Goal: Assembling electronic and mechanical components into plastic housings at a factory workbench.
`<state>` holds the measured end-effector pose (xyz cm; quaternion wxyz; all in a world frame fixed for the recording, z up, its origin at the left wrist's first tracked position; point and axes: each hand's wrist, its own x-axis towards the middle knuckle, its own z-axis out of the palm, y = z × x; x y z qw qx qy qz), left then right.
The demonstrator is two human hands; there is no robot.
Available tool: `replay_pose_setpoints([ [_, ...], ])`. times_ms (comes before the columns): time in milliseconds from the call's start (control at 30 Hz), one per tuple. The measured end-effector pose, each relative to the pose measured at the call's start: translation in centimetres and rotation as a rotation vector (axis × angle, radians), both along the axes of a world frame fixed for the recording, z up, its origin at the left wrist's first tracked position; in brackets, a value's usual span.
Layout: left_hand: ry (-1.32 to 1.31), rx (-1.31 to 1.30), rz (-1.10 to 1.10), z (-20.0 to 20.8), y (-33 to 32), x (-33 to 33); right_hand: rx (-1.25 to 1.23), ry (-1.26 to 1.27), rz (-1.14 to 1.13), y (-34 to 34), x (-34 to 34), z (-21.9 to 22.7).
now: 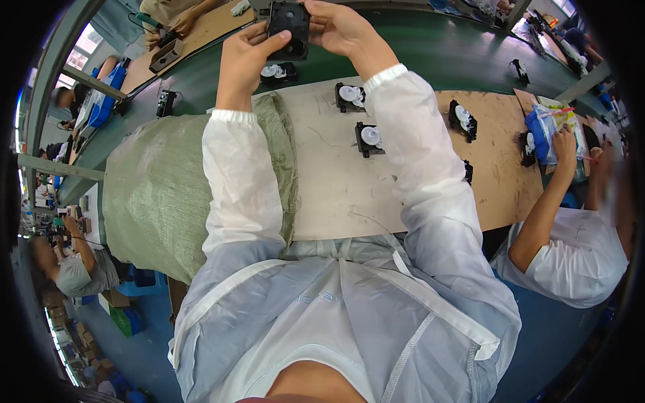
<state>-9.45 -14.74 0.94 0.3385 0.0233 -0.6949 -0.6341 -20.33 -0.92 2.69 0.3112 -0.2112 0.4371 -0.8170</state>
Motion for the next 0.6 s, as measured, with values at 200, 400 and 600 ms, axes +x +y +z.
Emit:
replay_pose_setpoints([
  [200, -0.141, -0.039, 0.044, -2.0, -3.8, -3.0, -0.018, 0.107, -0.050, -6.0, -3.7, -2.3],
  [400, -0.333, -0.640, 0.257, -1.9, -4.3, -4.5, 0.217, -0.021, -0.358, -11.4, -7.7, -5.0],
  [600, -0.767, -0.663, 0.197, -7.0, -23.9, -0.6, 0.449, -0.012, -0.272, -10.0, -2.6, -1.0],
])
